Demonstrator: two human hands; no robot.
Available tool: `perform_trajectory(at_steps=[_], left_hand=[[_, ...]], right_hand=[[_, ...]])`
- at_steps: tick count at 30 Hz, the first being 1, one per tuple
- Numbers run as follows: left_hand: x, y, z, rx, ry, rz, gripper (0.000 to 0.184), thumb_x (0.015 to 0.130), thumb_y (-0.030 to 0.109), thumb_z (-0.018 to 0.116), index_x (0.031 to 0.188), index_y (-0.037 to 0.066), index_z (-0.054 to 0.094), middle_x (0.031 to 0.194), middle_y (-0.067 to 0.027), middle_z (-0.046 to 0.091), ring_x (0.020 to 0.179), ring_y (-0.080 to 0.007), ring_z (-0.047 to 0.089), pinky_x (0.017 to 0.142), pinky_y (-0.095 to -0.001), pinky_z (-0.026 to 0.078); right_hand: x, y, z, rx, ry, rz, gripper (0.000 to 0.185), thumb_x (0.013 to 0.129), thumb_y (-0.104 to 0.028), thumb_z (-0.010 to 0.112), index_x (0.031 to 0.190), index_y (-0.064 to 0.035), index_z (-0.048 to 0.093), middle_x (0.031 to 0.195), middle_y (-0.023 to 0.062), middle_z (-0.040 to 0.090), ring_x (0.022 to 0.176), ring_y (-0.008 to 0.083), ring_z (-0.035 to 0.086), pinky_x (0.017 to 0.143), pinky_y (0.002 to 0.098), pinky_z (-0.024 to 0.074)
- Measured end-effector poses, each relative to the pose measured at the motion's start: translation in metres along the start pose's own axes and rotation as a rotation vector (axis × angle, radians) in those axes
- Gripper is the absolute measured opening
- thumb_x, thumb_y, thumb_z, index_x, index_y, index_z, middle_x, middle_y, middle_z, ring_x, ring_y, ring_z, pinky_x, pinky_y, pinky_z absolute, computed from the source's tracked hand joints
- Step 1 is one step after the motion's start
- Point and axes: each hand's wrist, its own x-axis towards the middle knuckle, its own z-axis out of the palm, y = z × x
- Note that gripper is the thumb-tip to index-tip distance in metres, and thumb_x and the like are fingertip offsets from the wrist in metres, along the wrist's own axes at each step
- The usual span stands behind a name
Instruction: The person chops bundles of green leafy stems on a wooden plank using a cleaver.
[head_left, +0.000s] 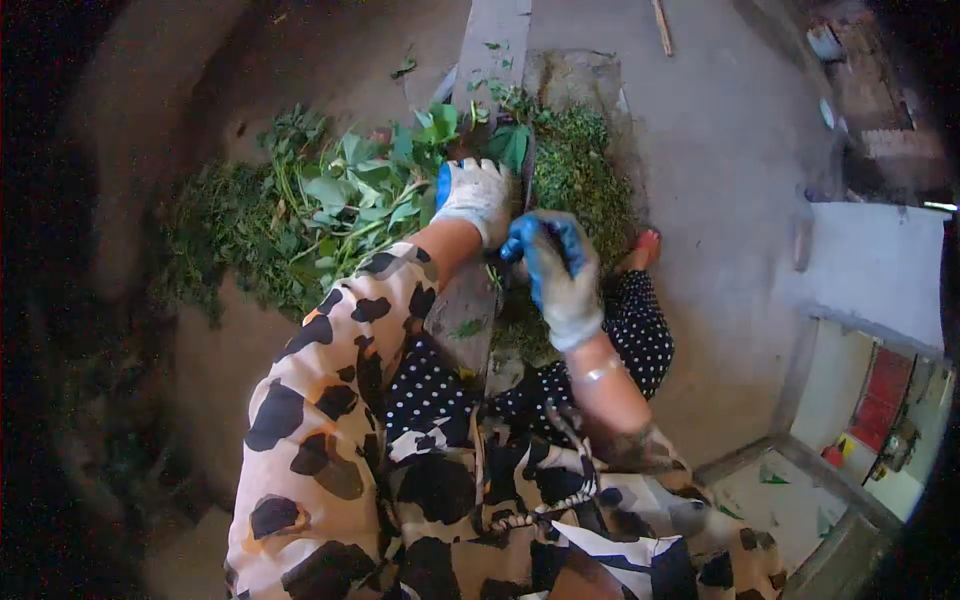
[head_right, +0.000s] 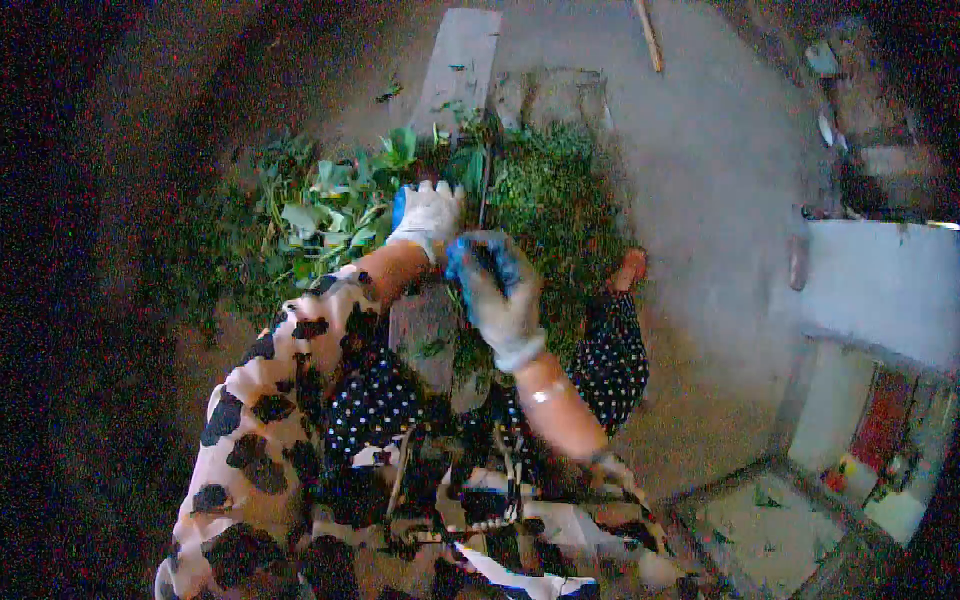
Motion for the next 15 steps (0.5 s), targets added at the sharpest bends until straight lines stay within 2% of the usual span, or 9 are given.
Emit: perform_trajectory(at_steps=[2, 4, 6, 7, 8, 10, 12, 13, 15], left_hand=[[-0.001, -0.001, 0.002, 0.019, -0.028, 0.031, 0.054, 0.068, 0.027, 0.062, 0.116, 0.005, 0.051, 0.114, -0.0168, 0.052, 0.111, -0.0327, 0.047, 0.094, -0.0487, 0.033], [0.004, 0.0, -0.008, -0.02, -0.083, 0.021, 0.056, 0.068, 0.027, 0.063, 0.118, 0.005, 0.05, 0.115, -0.0168, 0.052, 0.111, -0.0325, 0.047, 0.095, -0.0489, 0.033], [0.0, -0.002, -0.002, -0.044, -0.045, 0.018, 0.058, 0.068, 0.029, 0.063, 0.119, 0.005, 0.049, 0.117, -0.0169, 0.051, 0.112, -0.0331, 0.047, 0.095, -0.0495, 0.033], [0.005, -0.003, 0.009, -0.026, 0.027, 0.01, 0.053, 0.072, 0.028, 0.061, 0.119, 0.006, 0.05, 0.111, -0.0125, 0.054, 0.107, -0.0314, 0.05, 0.091, -0.0505, 0.037], [0.002, -0.002, 0.006, -0.027, 0.031, 0.004, 0.053, 0.072, 0.028, 0.061, 0.119, 0.006, 0.05, 0.111, -0.0125, 0.054, 0.107, -0.0314, 0.05, 0.091, -0.0505, 0.037], [-0.004, 0.0, -0.006, -0.071, 0.005, 0.004, 0.043, 0.073, 0.028, 0.06, 0.112, 0.008, 0.056, 0.104, -0.0111, 0.058, 0.107, -0.0316, 0.051, 0.091, -0.0528, 0.036], [-0.004, -0.003, -0.007, -0.06, -0.181, 0.051, 0.04, 0.074, 0.029, 0.058, 0.109, 0.01, 0.058, 0.099, -0.0111, 0.06, 0.106, -0.0334, 0.05, 0.092, -0.0537, 0.032], [-0.012, -0.003, 0.01, -0.056, 0.02, 0.017, 0.041, 0.073, 0.03, 0.057, 0.109, 0.011, 0.058, 0.098, -0.0105, 0.06, 0.104, -0.0338, 0.05, 0.093, -0.053, 0.032], [-0.026, 0.001, 0.038, -0.037, 0.19, 0.008, 0.042, 0.073, 0.032, 0.055, 0.11, 0.011, 0.056, 0.101, -0.0108, 0.058, 0.102, -0.0342, 0.047, 0.094, -0.051, 0.03]], right_hand=[[0.015, -0.01, -0.03, -0.018, -0.292, 0.103, 0.031, 0.09, -0.027, 0.052, 0.099, 0.0015, 0.059, 0.082, 0.0097, 0.063, 0.067, 0.015, 0.059, 0.068, 0.0285, 0.047], [0.043, -0.023, -0.041, 0.023, -0.321, 0.197, 0.024, 0.088, -0.021, 0.055, 0.103, -0.0033, 0.06, 0.09, 0.006, 0.063, 0.077, 0.0112, 0.057, 0.07, 0.0263, 0.0475], [0.085, -0.032, -0.022, -0.504, -0.291, -0.145, 0.03, 0.087, -0.026, 0.056, 0.103, -0.0013, 0.059, 0.095, 0.0117, 0.063, 0.082, 0.0199, 0.061, 0.075, 0.0321, 0.0488], [0.102, -0.04, -0.009, -0.884, -0.407, -0.221, 0.046, 0.086, -0.036, 0.054, 0.118, -0.0027, 0.051, 0.116, 0.0203, 0.055, 0.101, 0.0314, 0.057, 0.084, 0.0368, 0.0465], [0.117, -0.033, 0.003, -0.884, -0.413, -0.226, 0.046, 0.086, -0.036, 0.054, 0.118, -0.0027, 0.051, 0.116, 0.0203, 0.055, 0.101, 0.0314, 0.057, 0.084, 0.0368, 0.0465], [0.141, -0.012, 0.03, -1.478, -0.574, -0.29, 0.067, 0.086, -0.053, 0.043, 0.133, -0.0057, 0.035, 0.128, 0.0242, 0.044, 0.116, 0.0381, 0.046, 0.097, 0.0439, 0.0359], [0.161, -0.003, 0.045, -1.641, -0.688, -0.086, 0.073, 0.085, -0.057, 0.041, 0.136, -0.0065, 0.028, 0.133, 0.0251, 0.037, 0.118, 0.0414, 0.041, 0.1, 0.0471, 0.0316], [0.165, 0.0, 0.051, -1.802, -0.788, 0.115, 0.079, 0.083, -0.061, 0.038, 0.139, -0.0073, 0.022, 0.137, 0.0259, 0.03, 0.121, 0.0448, 0.037, 0.102, 0.0502, 0.0273], [0.143, -0.003, 0.047, -1.804, -0.814, -0.024, 0.079, 0.084, -0.063, 0.035, 0.138, -0.0061, 0.024, 0.136, 0.0267, 0.031, 0.12, 0.046, 0.037, 0.102, 0.0518, 0.026]])
